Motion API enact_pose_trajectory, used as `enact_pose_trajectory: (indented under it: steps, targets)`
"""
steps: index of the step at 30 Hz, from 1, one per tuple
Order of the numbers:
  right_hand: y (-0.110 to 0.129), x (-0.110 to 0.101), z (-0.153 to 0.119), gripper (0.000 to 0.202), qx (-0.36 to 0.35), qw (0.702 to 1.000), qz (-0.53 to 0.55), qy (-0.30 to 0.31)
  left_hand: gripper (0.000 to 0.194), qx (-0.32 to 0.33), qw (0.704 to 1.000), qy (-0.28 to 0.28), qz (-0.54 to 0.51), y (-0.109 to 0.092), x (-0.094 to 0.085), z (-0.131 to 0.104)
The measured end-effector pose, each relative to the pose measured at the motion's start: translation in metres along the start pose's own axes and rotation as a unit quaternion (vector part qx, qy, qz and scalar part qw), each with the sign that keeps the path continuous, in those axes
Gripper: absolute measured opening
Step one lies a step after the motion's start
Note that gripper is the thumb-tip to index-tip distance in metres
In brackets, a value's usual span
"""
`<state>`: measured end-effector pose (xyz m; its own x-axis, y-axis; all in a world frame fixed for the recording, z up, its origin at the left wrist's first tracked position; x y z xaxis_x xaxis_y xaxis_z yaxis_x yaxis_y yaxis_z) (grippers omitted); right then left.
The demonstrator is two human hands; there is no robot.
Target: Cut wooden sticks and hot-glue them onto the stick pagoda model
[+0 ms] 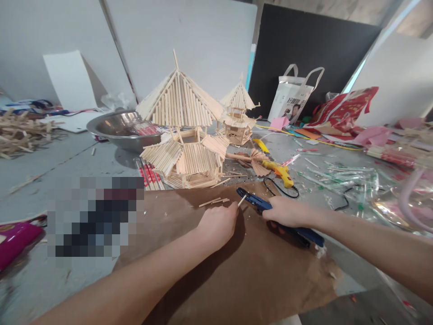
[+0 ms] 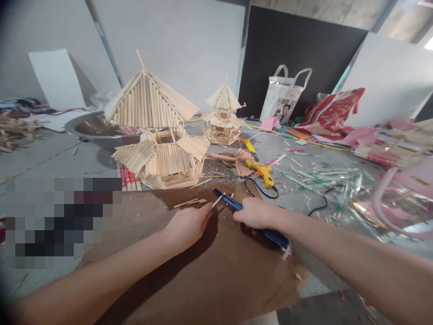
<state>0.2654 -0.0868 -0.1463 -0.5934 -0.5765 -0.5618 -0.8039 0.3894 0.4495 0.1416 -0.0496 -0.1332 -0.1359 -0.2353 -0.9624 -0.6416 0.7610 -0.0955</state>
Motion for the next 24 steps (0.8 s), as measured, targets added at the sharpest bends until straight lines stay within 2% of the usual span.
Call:
enact_pose_trajectory:
  steps: [13,24]
  targets:
    - [0.0001,0.0004,0.0011,0.013,0.007,1.0,-0.005,-0.014,0.027,-0.009,1.0,0.003,0.007,0.0001,0.0007,0.0019]
    - [0.0039,0.0003,0.0068,0.015,0.007,1.0,-0.024,-0.002,0.027,-0.031,0.999,0.024,0.014,0.001,-0.0001,0.0016]
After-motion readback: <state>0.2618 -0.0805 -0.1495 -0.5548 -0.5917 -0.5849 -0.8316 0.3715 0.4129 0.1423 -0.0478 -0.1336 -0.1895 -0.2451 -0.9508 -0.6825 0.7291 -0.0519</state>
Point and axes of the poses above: each hand's wrist, its own z-axis towards the middle knuckle, its own x-axis out of the palm, y = z × x, the point moved 8 cm from there along z, towards the middle knuckle, and after that the axes turned 12 degrees about y, right-handed, at the moved point
